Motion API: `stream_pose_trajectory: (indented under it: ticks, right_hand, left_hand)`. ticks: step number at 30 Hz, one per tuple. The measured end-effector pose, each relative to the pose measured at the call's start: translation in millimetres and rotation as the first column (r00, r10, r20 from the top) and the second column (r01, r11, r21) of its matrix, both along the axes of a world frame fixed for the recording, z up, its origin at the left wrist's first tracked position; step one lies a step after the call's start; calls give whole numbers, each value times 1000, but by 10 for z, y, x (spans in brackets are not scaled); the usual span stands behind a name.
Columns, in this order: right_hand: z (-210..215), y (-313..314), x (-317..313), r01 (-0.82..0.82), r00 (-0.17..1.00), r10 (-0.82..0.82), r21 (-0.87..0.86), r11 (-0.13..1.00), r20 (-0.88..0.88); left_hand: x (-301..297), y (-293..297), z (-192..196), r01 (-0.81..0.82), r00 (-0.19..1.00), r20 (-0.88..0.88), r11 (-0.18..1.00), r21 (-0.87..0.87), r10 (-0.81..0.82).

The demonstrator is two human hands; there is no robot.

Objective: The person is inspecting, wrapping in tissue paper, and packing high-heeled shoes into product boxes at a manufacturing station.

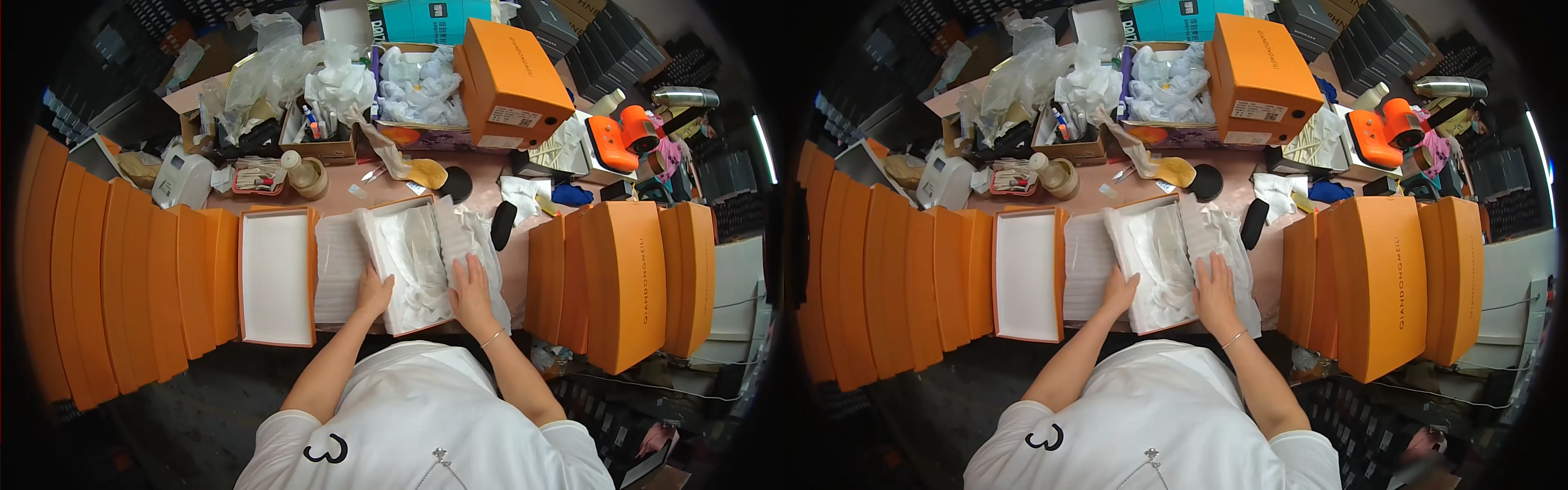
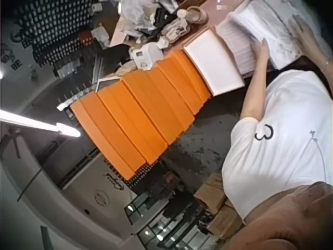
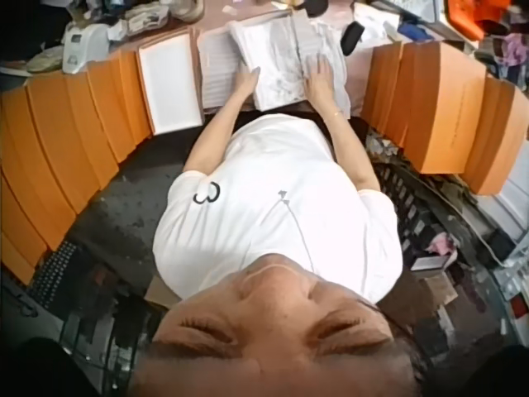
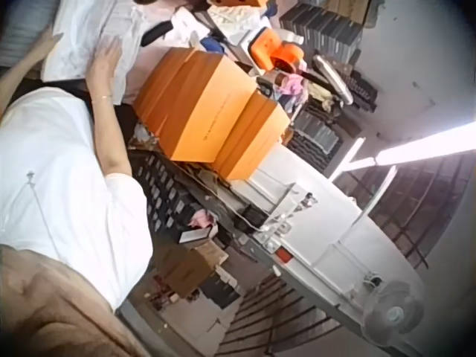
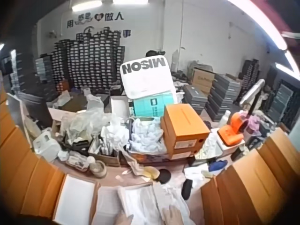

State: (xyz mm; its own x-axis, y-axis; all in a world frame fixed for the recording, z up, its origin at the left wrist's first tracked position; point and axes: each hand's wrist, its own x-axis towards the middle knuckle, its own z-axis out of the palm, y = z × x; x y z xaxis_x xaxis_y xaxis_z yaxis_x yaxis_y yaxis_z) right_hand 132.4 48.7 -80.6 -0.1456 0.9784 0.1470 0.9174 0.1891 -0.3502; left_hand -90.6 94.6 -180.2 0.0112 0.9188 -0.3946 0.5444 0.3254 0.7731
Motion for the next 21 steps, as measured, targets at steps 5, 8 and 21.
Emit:
stream_pose_trajectory:
  ticks: [5,8,21]
  right_hand:
    - [24,25,-445,-143,831,-79,-350,926,-550]
    - [-188,15,-689,-40,970,-60,-395,918,-237]
    - [267,-68,-296,-176,955,103,-248,953,-279]
  left_hand:
    - [-241,79,273,150,987,-63,989,22,-148]
    - [-337,87,452,177,982,-70,984,-26,-178]
    - [-7,-181,535,894,271,-735,446,-48,-622]
